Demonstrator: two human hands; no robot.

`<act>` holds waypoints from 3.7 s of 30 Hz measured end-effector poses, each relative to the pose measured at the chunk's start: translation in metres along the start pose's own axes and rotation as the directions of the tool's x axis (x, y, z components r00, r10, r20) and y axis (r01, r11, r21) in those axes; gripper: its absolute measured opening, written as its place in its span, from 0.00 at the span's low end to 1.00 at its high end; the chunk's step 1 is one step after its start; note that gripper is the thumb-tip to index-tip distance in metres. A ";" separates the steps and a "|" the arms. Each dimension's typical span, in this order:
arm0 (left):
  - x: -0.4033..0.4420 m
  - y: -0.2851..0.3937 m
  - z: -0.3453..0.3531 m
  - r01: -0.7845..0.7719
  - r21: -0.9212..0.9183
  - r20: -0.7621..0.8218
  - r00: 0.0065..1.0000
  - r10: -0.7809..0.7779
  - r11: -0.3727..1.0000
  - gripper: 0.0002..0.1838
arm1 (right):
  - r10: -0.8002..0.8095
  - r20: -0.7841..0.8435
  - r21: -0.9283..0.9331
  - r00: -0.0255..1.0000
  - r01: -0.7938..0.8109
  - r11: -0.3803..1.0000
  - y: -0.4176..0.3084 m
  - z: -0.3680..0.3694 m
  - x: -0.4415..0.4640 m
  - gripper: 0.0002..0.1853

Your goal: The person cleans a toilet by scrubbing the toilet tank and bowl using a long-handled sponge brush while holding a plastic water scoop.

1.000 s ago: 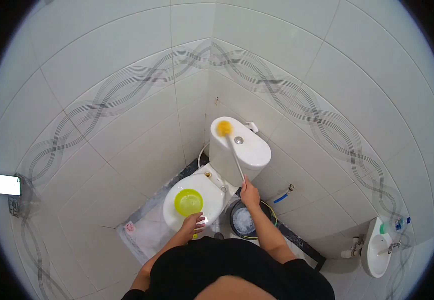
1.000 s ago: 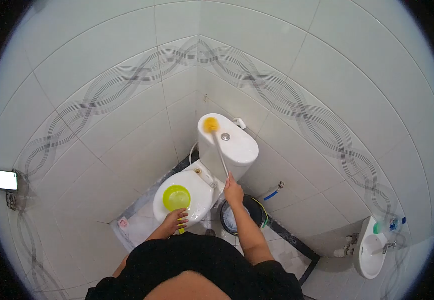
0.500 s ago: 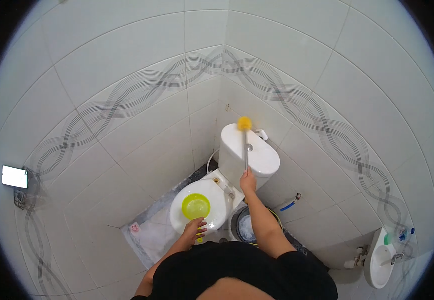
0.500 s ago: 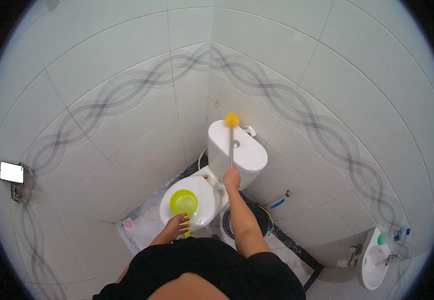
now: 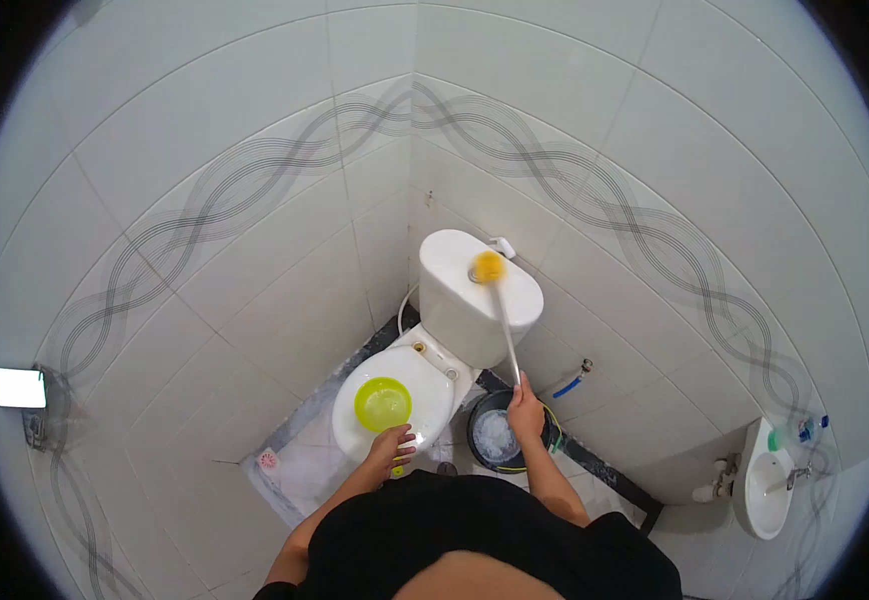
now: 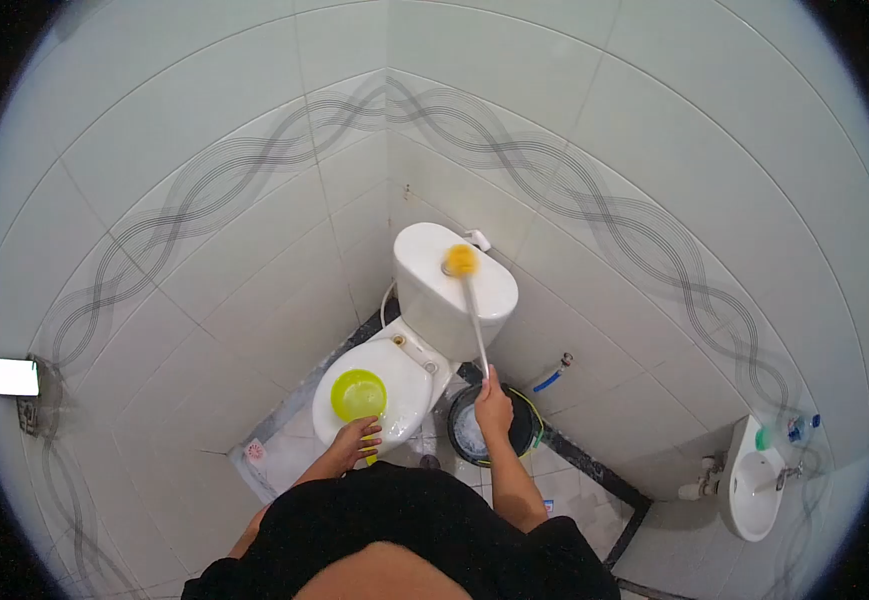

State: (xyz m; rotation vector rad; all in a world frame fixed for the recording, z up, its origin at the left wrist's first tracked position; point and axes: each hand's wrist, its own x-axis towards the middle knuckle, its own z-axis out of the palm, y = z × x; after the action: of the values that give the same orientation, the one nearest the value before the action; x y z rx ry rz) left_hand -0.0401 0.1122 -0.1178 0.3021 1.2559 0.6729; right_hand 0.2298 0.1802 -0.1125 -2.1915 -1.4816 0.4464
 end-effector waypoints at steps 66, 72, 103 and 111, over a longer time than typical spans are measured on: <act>-0.032 -0.002 0.018 -0.349 0.831 0.343 0.935 0.095 0.434 0.33 | -0.340 0.131 -0.019 0.931 0.345 0.938 -0.088 0.026 0.116 0.19; -0.031 -0.004 0.021 -0.372 0.827 0.352 0.927 0.129 0.421 0.32 | -0.204 0.007 0.099 0.979 0.203 0.974 -0.063 0.059 0.095 0.19; -0.015 0.002 0.026 -0.413 0.856 0.401 0.910 0.104 0.312 0.32 | -0.002 0.182 -0.054 0.983 0.012 0.998 -0.006 -0.025 -0.010 0.19; -0.025 0.005 0.022 -0.422 0.844 0.393 0.907 0.154 0.331 0.28 | -0.157 0.126 0.031 0.979 0.155 0.987 -0.046 0.037 0.068 0.19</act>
State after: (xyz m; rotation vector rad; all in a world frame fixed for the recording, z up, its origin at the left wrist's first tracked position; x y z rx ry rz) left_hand -0.0246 0.1040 -0.0895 1.5722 1.2275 0.1158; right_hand 0.2005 0.2654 -0.1200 -2.0447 -1.6945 0.5555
